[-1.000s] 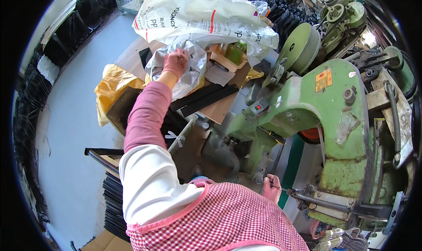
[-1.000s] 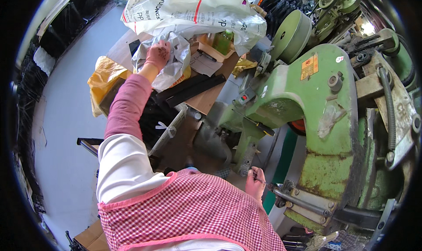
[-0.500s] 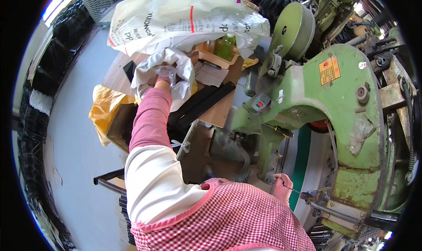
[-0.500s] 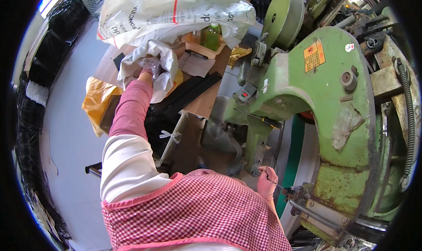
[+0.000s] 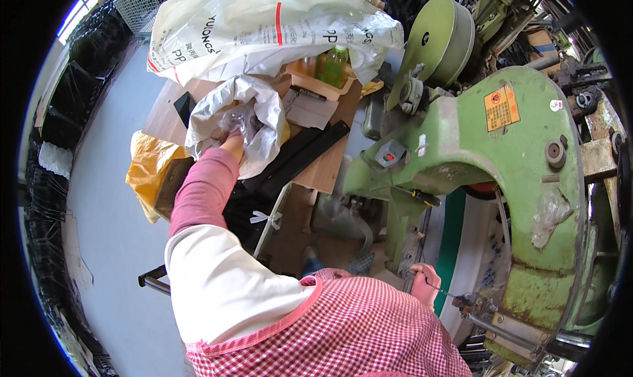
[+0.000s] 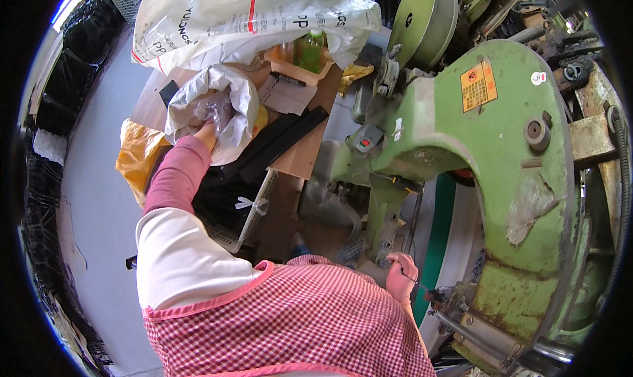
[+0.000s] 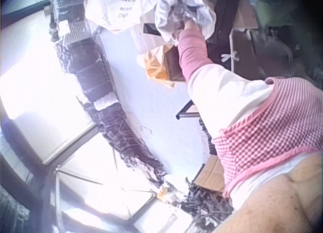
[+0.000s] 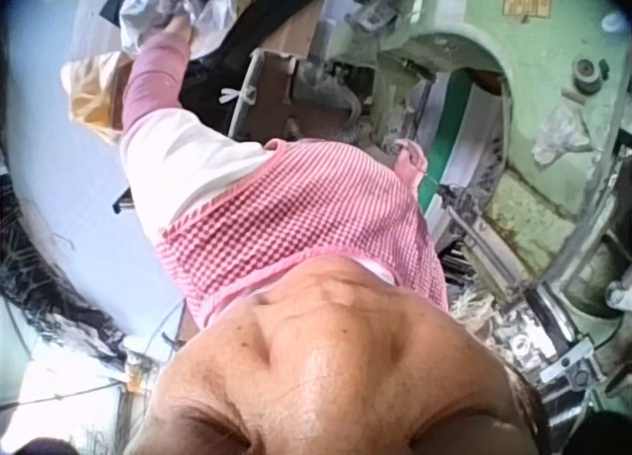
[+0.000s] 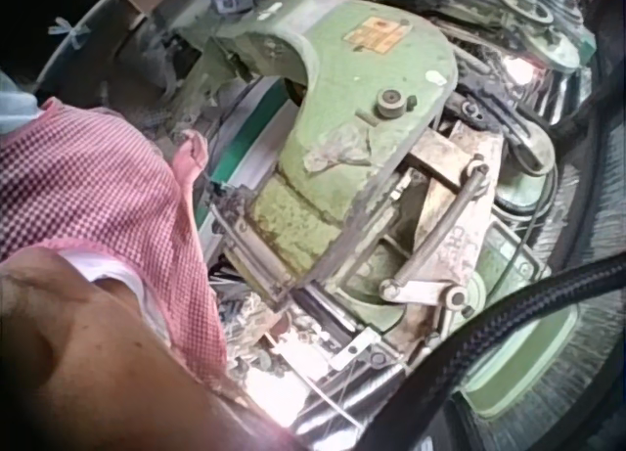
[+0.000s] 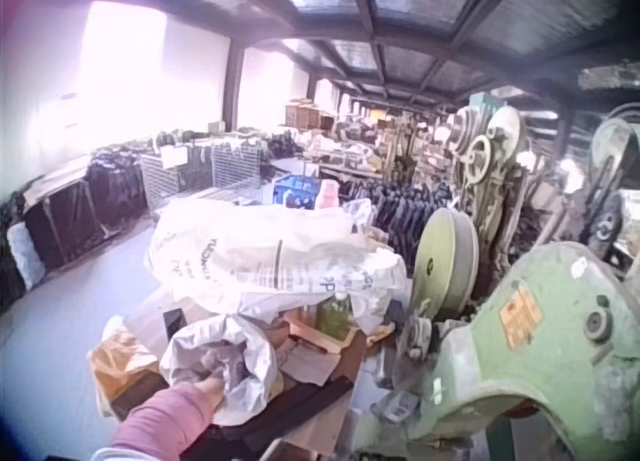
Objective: The person assembles black plastic handles by inserting small metal pieces into them and placing the finished units on a table. The person also writes on a paper note and handles various small parts from a basket.
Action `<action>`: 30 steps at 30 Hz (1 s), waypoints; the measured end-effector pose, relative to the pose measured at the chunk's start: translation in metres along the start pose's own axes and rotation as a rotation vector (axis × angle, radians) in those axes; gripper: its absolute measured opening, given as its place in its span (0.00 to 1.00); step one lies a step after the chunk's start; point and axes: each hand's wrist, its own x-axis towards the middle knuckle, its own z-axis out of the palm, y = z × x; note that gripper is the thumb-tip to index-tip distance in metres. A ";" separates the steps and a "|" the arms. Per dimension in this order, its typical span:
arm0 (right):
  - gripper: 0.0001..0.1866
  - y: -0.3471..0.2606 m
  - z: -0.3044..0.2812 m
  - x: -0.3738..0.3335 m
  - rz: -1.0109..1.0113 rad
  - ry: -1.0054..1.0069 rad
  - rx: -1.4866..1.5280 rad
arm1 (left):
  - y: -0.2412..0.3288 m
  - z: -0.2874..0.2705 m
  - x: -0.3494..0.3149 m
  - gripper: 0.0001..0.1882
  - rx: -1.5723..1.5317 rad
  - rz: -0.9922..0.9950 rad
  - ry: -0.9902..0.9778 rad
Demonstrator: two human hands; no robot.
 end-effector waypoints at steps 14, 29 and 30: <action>0.11 0.000 -0.003 0.000 -0.045 0.033 0.183 | 0.009 -0.024 0.022 0.16 -0.026 -0.017 0.089; 0.11 0.017 0.001 0.008 -0.114 0.066 0.192 | -0.016 -0.117 -0.011 0.17 -0.030 0.008 0.057; 0.11 0.017 0.001 0.008 -0.117 0.060 0.232 | -0.015 -0.121 -0.020 0.18 -0.034 0.016 0.083</action>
